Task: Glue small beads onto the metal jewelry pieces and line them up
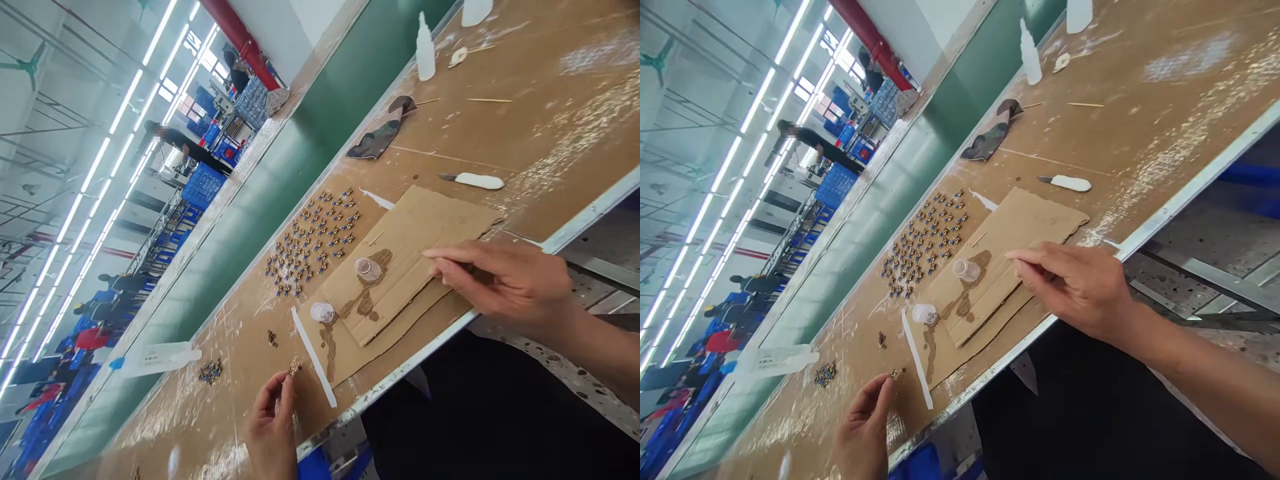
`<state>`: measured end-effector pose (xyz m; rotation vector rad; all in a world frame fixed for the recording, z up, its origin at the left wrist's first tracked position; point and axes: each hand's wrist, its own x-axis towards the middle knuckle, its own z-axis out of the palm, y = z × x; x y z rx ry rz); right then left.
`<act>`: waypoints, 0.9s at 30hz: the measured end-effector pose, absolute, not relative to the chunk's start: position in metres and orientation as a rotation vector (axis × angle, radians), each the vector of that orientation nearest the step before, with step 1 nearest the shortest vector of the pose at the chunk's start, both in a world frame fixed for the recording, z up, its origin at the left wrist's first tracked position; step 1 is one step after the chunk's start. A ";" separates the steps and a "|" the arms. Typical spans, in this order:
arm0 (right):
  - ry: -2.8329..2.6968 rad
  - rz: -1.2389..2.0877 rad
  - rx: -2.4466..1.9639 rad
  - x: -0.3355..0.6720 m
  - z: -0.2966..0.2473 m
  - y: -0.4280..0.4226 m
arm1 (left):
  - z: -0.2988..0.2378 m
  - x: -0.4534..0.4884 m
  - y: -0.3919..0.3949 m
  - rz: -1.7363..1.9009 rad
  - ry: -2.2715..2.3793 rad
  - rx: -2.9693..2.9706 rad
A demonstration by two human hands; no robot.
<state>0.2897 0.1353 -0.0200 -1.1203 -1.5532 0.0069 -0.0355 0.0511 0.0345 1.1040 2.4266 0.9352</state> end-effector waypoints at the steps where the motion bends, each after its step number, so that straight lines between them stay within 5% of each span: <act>1: -1.552 -0.009 -1.135 0.289 -0.020 0.135 | 0.033 -0.034 0.050 0.947 2.425 1.110; 27: -1.566 -0.058 -1.241 0.289 -0.018 0.135 | 0.029 -0.031 0.059 0.710 2.537 1.220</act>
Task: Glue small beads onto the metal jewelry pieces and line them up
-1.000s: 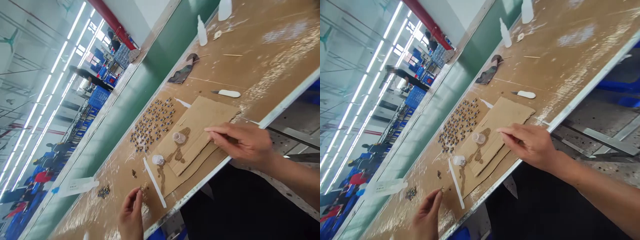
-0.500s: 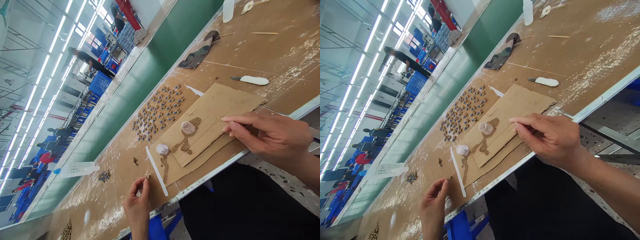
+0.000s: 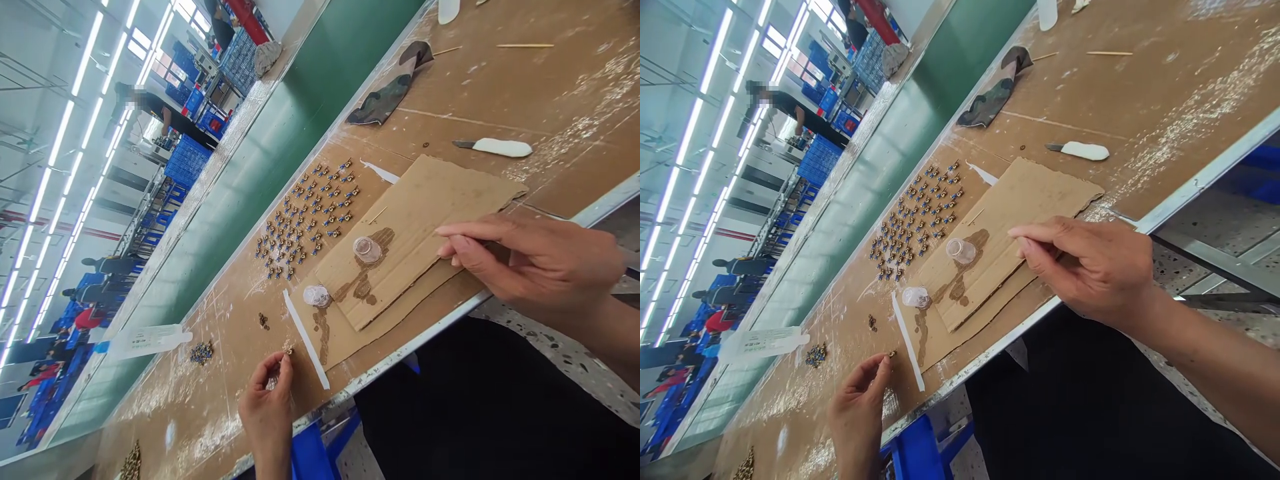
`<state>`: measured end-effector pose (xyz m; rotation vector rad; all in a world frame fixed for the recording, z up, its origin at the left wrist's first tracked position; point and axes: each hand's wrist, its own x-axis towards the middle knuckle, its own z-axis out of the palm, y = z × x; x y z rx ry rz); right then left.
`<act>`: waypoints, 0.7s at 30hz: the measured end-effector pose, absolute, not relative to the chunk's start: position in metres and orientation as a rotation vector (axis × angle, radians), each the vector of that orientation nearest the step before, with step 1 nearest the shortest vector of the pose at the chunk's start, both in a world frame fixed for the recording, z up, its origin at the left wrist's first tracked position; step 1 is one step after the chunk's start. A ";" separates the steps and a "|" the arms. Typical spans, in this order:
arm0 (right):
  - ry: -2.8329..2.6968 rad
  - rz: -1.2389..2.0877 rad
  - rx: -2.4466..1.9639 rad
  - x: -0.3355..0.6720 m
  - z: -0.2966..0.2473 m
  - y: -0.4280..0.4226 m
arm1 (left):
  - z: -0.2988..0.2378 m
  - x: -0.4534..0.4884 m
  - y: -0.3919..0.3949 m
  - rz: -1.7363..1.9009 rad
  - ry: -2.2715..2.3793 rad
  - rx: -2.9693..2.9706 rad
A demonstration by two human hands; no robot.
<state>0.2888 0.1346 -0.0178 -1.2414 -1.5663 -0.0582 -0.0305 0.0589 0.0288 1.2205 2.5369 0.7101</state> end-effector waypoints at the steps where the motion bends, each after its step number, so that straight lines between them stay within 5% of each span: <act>1: -1.562 -0.051 -1.247 0.289 -0.018 0.135 | 0.029 -0.031 0.059 0.698 2.542 1.226; 14: -1.561 -0.066 -1.232 0.290 -0.020 0.137 | 0.043 -0.025 0.071 0.529 2.562 1.365; 21: -1.585 0.067 -1.050 0.280 -0.008 0.122 | 0.036 -0.005 0.036 0.987 2.503 1.404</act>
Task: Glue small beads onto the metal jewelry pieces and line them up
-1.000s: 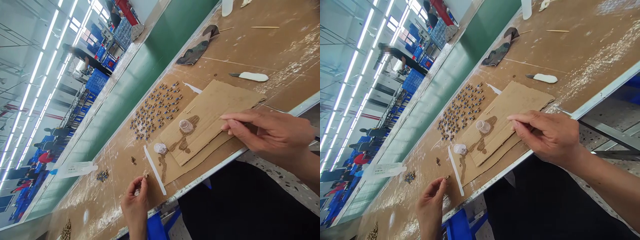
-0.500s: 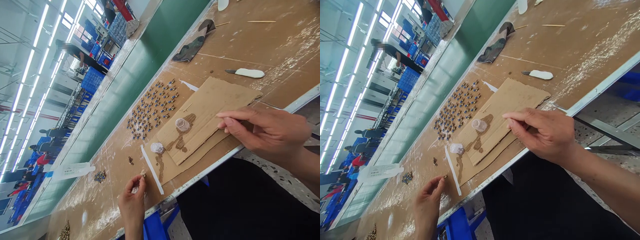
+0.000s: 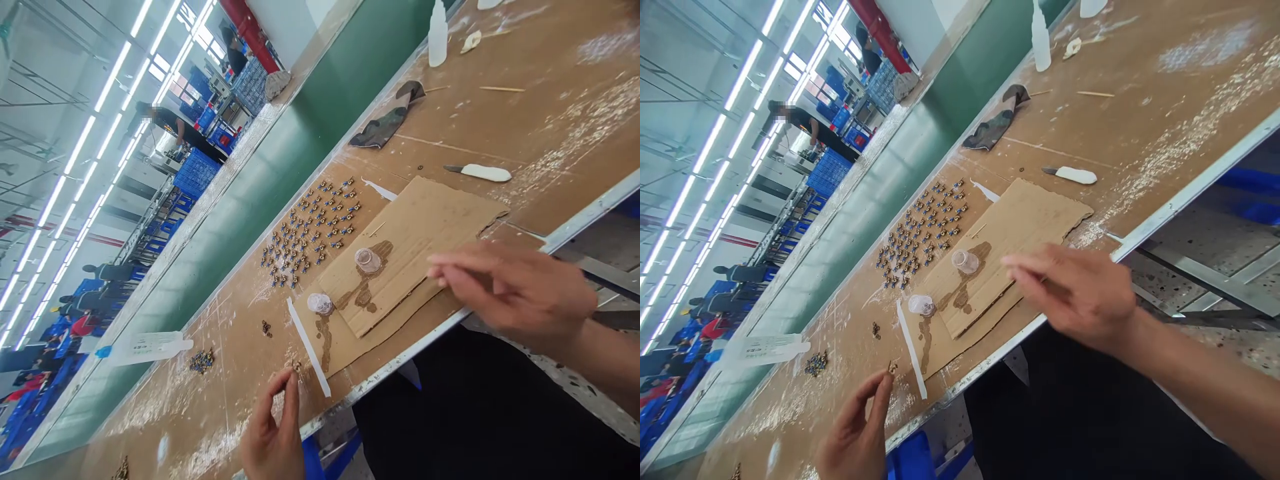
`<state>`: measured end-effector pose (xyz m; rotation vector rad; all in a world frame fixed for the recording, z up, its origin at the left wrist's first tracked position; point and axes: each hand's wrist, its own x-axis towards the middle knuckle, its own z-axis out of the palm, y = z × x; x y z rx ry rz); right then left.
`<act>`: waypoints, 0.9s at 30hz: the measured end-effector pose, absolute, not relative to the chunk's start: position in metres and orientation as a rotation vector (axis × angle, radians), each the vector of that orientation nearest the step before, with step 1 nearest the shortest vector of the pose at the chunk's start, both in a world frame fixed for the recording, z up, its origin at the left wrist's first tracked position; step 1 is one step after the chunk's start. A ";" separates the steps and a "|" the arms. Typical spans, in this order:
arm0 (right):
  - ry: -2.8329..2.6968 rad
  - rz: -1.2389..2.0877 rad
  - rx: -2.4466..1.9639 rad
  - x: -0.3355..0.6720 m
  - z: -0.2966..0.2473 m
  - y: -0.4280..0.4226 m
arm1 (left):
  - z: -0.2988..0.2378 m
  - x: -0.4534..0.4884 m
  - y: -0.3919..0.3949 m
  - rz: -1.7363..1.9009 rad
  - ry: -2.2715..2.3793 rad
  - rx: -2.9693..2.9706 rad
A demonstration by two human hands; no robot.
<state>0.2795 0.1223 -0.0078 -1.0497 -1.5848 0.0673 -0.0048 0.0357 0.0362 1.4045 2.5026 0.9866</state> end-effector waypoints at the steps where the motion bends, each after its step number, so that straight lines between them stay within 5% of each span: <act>1: -1.636 0.177 -0.988 0.272 -0.004 0.116 | 0.031 0.000 0.028 1.101 2.454 1.416; 8: -1.686 0.951 -0.497 0.209 -0.004 0.082 | 0.001 0.031 0.001 1.427 1.999 1.863; 27: -1.902 0.898 -0.375 0.212 -0.010 0.077 | 0.016 0.052 0.002 1.445 1.776 2.463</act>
